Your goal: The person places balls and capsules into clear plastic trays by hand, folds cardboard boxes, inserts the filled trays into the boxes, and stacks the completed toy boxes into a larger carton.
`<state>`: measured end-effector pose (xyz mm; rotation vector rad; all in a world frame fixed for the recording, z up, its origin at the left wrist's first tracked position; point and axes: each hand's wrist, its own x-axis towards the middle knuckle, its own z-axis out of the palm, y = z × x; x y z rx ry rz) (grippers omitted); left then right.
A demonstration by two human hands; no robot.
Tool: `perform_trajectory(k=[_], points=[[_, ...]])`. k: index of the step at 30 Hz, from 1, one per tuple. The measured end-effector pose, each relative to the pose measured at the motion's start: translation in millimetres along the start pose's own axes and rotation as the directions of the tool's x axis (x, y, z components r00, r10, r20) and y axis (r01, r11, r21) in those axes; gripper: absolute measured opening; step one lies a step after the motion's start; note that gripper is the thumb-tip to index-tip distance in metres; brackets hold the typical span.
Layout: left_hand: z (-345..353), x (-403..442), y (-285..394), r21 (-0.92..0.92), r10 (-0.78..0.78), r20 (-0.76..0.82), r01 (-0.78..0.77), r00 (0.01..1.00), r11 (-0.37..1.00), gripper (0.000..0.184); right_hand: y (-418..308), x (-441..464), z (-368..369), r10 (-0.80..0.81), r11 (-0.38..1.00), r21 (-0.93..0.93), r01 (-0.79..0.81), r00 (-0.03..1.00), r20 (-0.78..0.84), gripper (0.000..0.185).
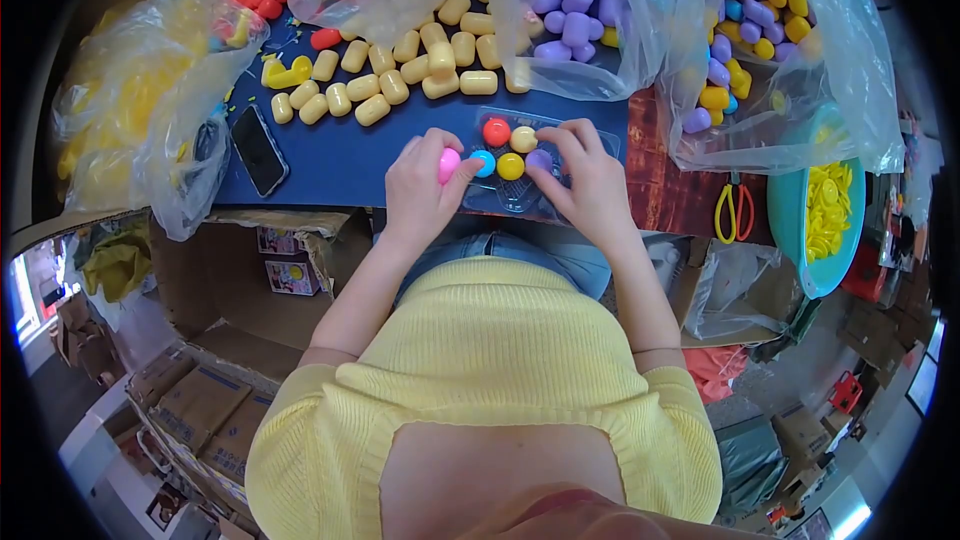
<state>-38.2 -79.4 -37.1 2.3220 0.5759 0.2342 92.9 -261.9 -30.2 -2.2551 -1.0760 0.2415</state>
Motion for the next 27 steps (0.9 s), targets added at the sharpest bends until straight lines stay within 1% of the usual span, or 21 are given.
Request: perform_trajectory(k=[1,2,4,5,6,7,11,17,21,22,23,24,26,27], points=[[0,-1,2,0.069,0.022,-0.031,-0.02,0.999,0.997,0.027,1,-1,0,0.038,0.998,0.047,-0.036,0.999,-0.031,0.032],[6,-3,2,-0.033,0.154,-0.065,-0.157,0.986,0.987,0.025,3,-3,0,0.039,0.998,0.048,-0.038,0.999,-0.03,0.032],[19,-4,7,-0.13,0.276,-0.111,-0.289,0.955,0.948,0.022,7,-6,-1,0.106,0.984,0.151,-0.096,0.993,-0.059,0.028],[24,-4,12,-0.095,0.428,-0.08,-0.434,0.9,0.896,0.023,9,-8,-1,0.14,0.972,0.202,-0.123,0.988,-0.07,0.025],[28,-4,15,-0.064,0.568,-0.044,-0.57,0.822,0.819,0.023,10,-9,0,0.174,0.956,0.253,-0.148,0.982,-0.08,0.024],[31,-5,16,-0.065,0.568,-0.044,-0.569,0.822,0.819,0.023,10,-10,0,0.174,0.956,0.253,-0.149,0.981,-0.08,0.024],[44,-10,13,-0.005,0.558,0.111,-0.561,0.822,0.828,0.023,7,-13,2,0.168,0.962,0.236,-0.14,0.98,-0.104,0.023],[36,-9,11,-0.075,0.55,0.023,-0.547,0.835,0.834,0.027,4,-9,-3,0.172,0.976,0.143,-0.164,0.984,-0.045,0.018],[21,12,-2,-0.18,0.558,-0.123,-0.572,0.82,0.8,0.021,8,15,-35,0.015,0.995,0.103,-0.003,0.994,-0.109,0.014],[13,30,5,-0.165,0.567,-0.178,-0.592,0.804,0.789,0.022,13,30,-43,-0.063,0.994,0.072,0.078,0.979,-0.193,0.013],[5,56,11,-0.124,0.592,-0.23,-0.627,0.772,0.769,0.023,17,52,-51,-0.142,0.987,0.035,0.158,0.951,-0.273,0.011],[-3,82,17,-0.078,0.616,-0.28,-0.657,0.736,0.75,0.025,12,75,-61,-0.13,0.985,0.066,0.157,0.944,-0.304,0.016],[-9,140,39,-0.016,0.708,-0.269,-0.739,0.653,0.674,0.033,23,133,-70,-0.284,0.945,0.08,0.318,0.916,-0.282,0.026],[-4,169,48,0.079,0.757,-0.249,-0.766,0.605,0.638,0.034,39,163,-66,-0.295,0.944,0.084,0.319,0.931,-0.215,0.032]])
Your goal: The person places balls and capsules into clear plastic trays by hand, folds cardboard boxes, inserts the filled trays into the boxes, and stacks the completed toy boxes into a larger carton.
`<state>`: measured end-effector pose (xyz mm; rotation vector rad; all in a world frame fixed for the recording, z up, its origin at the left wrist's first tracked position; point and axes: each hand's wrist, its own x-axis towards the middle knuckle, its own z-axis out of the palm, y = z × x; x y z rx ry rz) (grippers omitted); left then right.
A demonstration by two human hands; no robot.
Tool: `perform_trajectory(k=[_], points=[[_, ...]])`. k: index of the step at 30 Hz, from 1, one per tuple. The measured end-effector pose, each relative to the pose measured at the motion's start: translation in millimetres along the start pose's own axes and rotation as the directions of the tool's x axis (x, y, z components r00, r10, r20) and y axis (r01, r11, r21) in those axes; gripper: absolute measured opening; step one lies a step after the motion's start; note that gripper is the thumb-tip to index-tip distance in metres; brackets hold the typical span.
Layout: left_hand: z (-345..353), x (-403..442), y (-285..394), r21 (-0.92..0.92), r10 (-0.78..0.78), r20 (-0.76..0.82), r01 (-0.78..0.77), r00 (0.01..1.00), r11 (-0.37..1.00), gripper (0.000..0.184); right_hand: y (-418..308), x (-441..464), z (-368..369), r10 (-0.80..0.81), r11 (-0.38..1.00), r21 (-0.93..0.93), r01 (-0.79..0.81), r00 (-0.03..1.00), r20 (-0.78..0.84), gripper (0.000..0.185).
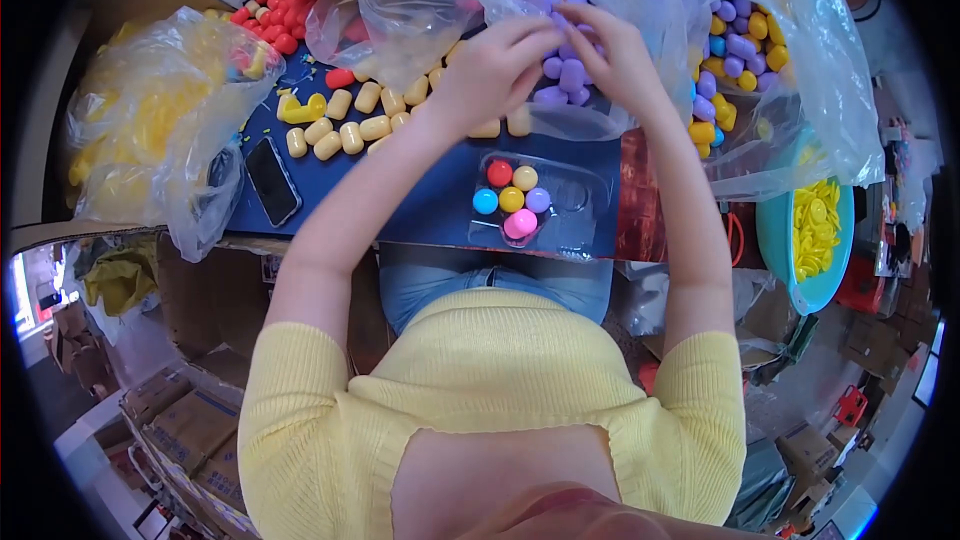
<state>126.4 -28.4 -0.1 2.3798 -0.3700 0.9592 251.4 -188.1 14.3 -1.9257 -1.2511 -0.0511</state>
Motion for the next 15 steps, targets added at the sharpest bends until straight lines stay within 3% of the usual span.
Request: perform_trajectory(k=[1,2,4,6,7,9,12,15], points=[[14,24,-18,0.08,0.064,0.018,-0.066,0.998,0.995,0.036,25,23,6,0.0,1.0,0.004,-0.001,0.998,0.07,0.039],[28,45,-43,0.216,-0.019,0.214,-0.028,0.977,0.976,0.041,49,45,10,0.036,0.999,-0.04,-0.031,0.989,0.143,0.042],[69,57,-112,0.554,-0.134,0.185,0.009,0.974,0.833,0.04,87,76,2,0.25,0.95,-0.231,-0.208,0.953,0.169,0.048],[58,67,-139,0.723,-0.483,0.333,0.11,0.81,0.682,0.038,104,93,-12,0.354,0.905,-0.291,-0.31,0.929,0.111,0.055],[53,66,-146,0.721,-0.488,0.318,0.126,0.813,0.681,0.038,97,89,-15,0.345,0.905,-0.303,-0.297,0.931,0.119,0.055],[47,65,-157,0.774,-0.51,0.346,0.067,0.787,0.629,0.038,93,87,-18,0.356,0.903,-0.231,-0.361,0.932,-0.064,0.058],[79,70,-157,0.871,-0.51,0.145,0.136,0.848,0.472,0.031,102,86,-18,0.384,0.908,-0.15,-0.391,0.92,-0.078,0.06],[80,117,-147,0.571,-0.269,0.143,0.143,0.952,0.808,0.028,108,80,-16,0.413,0.905,-0.074,-0.419,0.907,-0.085,0.062]])
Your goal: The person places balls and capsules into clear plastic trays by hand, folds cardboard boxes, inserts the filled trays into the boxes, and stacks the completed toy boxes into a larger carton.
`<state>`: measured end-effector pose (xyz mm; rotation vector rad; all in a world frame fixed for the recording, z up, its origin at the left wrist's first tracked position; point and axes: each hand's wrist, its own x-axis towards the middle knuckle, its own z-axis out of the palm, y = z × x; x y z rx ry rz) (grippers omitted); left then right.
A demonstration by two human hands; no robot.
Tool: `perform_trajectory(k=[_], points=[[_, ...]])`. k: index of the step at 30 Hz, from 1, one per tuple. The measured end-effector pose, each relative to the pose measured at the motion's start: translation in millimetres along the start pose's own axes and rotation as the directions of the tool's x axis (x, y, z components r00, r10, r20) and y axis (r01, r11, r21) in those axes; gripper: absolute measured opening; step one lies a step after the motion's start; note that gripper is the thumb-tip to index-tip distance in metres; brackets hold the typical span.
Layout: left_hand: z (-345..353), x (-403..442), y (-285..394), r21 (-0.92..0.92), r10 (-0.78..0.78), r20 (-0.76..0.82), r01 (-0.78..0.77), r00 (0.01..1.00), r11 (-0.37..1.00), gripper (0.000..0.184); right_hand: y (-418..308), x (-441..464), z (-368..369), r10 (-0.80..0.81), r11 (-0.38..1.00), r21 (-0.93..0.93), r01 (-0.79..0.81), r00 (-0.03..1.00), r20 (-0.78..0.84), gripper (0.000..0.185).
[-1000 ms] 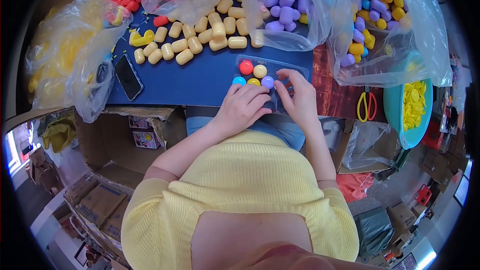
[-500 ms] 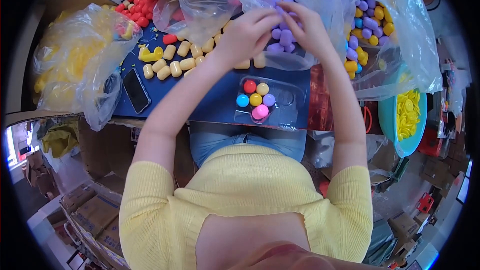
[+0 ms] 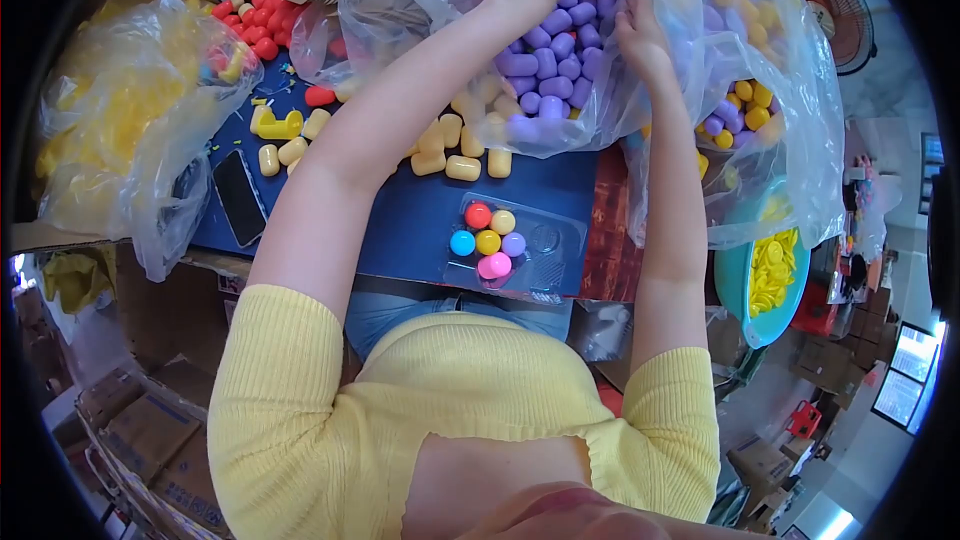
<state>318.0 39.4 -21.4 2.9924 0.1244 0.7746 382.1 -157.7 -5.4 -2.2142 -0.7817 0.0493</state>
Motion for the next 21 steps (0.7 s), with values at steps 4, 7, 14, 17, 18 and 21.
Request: perform_trajectory(k=[4,7,14,17,18,21], points=[[32,56,23,-0.286,0.091,-0.054,-0.103,0.994,0.953,0.027,-9,-8,6,0.005,0.998,-0.065,-0.01,0.997,-0.083,0.065],[72,87,21,-0.223,0.103,-0.057,-0.113,0.993,0.968,0.03,-27,-40,8,-0.169,0.984,-0.091,0.156,0.972,-0.162,0.058],[104,67,-1,-0.242,0.205,-0.067,-0.215,0.976,0.946,0.033,-83,-157,-9,0.027,0.949,0.314,-0.023,1.0,-0.008,0.028],[107,75,4,-0.369,0.203,0.022,-0.181,0.979,0.912,0.033,-79,-164,7,-0.008,0.944,0.329,0.034,0.997,-0.081,0.021],[119,80,6,-0.433,0.205,0.068,-0.156,0.976,0.888,0.033,-80,-169,8,0.006,0.935,0.353,0.027,0.996,-0.091,0.021],[134,93,19,-0.532,0.188,0.16,-0.076,0.969,0.843,0.036,-90,-192,1,0.031,0.93,0.368,0.006,0.995,-0.094,0.019]])
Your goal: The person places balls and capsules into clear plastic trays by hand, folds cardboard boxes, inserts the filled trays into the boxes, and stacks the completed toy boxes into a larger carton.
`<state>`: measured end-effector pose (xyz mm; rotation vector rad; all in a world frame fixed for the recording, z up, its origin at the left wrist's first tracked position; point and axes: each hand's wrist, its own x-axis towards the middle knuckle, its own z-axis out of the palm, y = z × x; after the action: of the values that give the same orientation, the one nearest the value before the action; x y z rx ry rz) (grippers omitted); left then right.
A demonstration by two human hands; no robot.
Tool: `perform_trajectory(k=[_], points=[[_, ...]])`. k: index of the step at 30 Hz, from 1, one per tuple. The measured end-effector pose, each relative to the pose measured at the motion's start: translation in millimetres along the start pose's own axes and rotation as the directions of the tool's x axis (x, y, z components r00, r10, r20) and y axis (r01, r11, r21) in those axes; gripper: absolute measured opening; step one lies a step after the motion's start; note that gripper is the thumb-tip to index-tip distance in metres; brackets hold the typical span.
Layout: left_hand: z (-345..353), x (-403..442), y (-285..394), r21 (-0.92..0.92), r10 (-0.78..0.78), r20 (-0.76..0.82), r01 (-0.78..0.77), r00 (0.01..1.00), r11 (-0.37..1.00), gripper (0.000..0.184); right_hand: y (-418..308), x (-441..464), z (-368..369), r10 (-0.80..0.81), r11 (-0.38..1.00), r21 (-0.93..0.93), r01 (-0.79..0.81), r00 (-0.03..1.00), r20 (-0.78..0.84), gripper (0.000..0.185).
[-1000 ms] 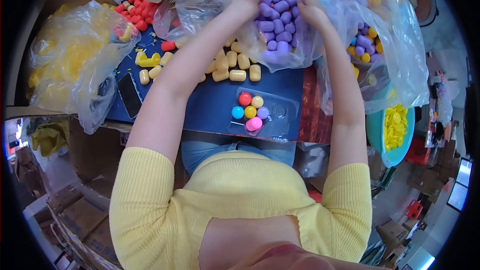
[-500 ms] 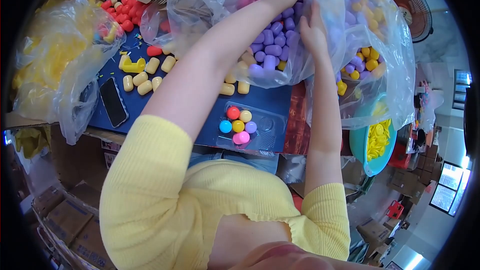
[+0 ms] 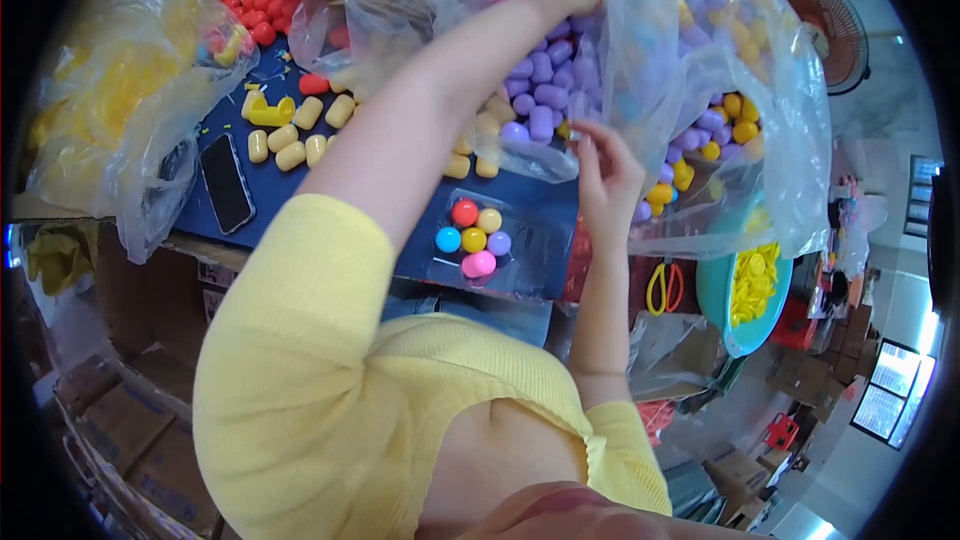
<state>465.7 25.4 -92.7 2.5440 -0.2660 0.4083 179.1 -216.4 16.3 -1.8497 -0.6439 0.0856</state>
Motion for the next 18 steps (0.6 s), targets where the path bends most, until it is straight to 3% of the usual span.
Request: perform_trajectory(k=[4,6,8,10,11,13,14,16,18], points=[[-18,-6,18,-0.041,-0.106,0.018,0.106,0.994,0.993,0.041,-7,-33,-20,0.071,0.997,-0.03,-0.071,0.997,-0.008,0.022],[-56,-33,51,-0.058,-0.141,0.004,0.141,0.99,0.988,0.044,-11,-38,-26,0.101,0.991,0.098,-0.093,0.992,-0.079,0.023],[-94,-93,94,-0.141,-0.096,-0.037,0.089,0.995,0.986,0.047,-14,-52,-25,0.173,0.967,0.209,-0.147,0.978,-0.115,0.025],[-142,-187,161,-0.229,0.001,-0.113,-0.027,0.994,0.973,0.032,-20,-57,-18,0.231,0.911,0.369,-0.185,0.969,-0.085,0.026],[-153,-218,179,-0.507,0.055,0.009,-0.043,0.998,0.861,0.029,-24,-53,-10,0.246,0.853,0.484,-0.194,0.968,-0.045,0.027],[-148,-275,205,-0.443,0.144,-0.104,-0.175,0.984,0.879,0.031,-28,-51,3,0.249,0.695,0.69,-0.202,0.968,0.032,0.03],[-143,-300,216,-0.442,0.103,-0.133,-0.152,0.986,0.884,0.034,-27,-56,6,0.258,0.683,0.699,-0.213,0.965,0.042,0.03],[-143,-340,229,-0.434,0.047,-0.158,-0.112,0.986,0.894,0.036,-25,-68,6,0.148,0.898,0.399,-0.185,0.981,0.124,0.03],[-157,-372,225,-0.489,-0.175,-0.114,0.098,0.978,0.867,0.037,-23,-75,3,0.043,0.996,0.069,-0.061,0.97,0.24,0.031]])
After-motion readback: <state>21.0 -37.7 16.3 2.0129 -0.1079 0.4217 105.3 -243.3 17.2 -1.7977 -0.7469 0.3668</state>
